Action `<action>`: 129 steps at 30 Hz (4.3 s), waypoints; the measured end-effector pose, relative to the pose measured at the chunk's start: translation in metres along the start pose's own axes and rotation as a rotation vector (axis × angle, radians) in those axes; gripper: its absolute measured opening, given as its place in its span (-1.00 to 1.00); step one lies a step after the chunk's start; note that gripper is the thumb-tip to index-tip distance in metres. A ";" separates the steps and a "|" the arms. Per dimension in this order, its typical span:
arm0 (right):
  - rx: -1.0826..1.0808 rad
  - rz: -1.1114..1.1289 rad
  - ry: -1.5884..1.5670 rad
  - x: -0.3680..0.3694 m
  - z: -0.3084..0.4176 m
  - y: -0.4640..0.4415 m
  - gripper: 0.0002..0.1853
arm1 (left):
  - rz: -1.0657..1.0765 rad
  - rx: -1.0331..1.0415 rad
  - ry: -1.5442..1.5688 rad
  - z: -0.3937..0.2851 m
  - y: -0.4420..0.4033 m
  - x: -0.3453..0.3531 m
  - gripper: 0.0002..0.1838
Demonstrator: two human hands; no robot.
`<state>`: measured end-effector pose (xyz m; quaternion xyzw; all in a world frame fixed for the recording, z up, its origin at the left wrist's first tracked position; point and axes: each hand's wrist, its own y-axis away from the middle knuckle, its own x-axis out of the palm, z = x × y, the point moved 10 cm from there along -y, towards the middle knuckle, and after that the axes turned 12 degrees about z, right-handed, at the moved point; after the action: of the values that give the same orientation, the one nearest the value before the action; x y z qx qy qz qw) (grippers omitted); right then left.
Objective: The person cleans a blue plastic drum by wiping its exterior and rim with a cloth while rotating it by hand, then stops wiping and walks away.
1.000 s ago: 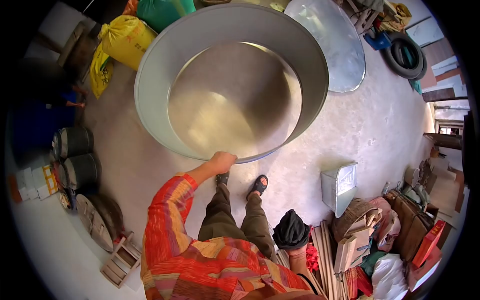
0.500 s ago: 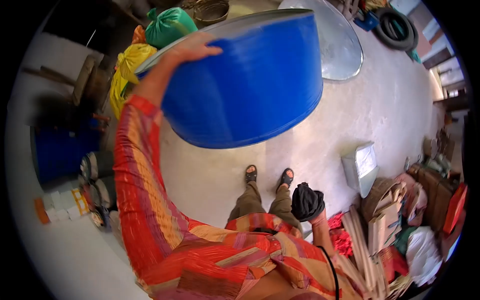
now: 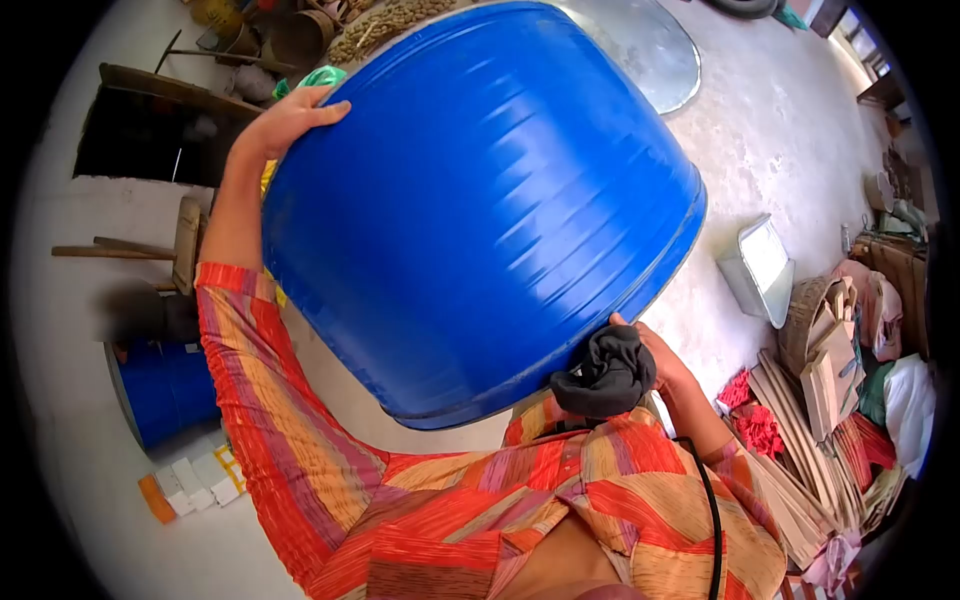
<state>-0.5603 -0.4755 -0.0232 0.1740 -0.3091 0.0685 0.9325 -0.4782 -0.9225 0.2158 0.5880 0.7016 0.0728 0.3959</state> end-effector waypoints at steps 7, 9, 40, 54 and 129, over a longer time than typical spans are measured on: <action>0.099 -0.093 -0.056 0.032 -0.003 0.004 -0.39 | -0.134 -0.053 -0.011 0.009 0.033 -0.008 -0.55; 0.035 -0.081 0.122 0.036 0.001 0.003 -0.40 | -0.090 -0.065 -0.051 0.014 0.034 -0.008 -0.52; -0.909 0.052 1.801 0.244 0.181 -0.183 -0.56 | -0.908 0.093 -0.560 0.039 0.095 0.046 -0.62; -0.432 -0.659 0.900 -0.159 0.302 -0.306 -0.62 | -1.022 0.002 -0.616 0.057 0.137 0.020 -0.78; -1.114 0.339 1.632 0.267 0.280 -0.293 -0.69 | -1.017 -0.181 -0.587 0.106 0.200 0.061 -0.85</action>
<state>-0.4328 -0.8448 0.2636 -0.4339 0.4166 0.1442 0.7857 -0.2567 -0.8473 0.2293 0.1374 0.7475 -0.2320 0.6071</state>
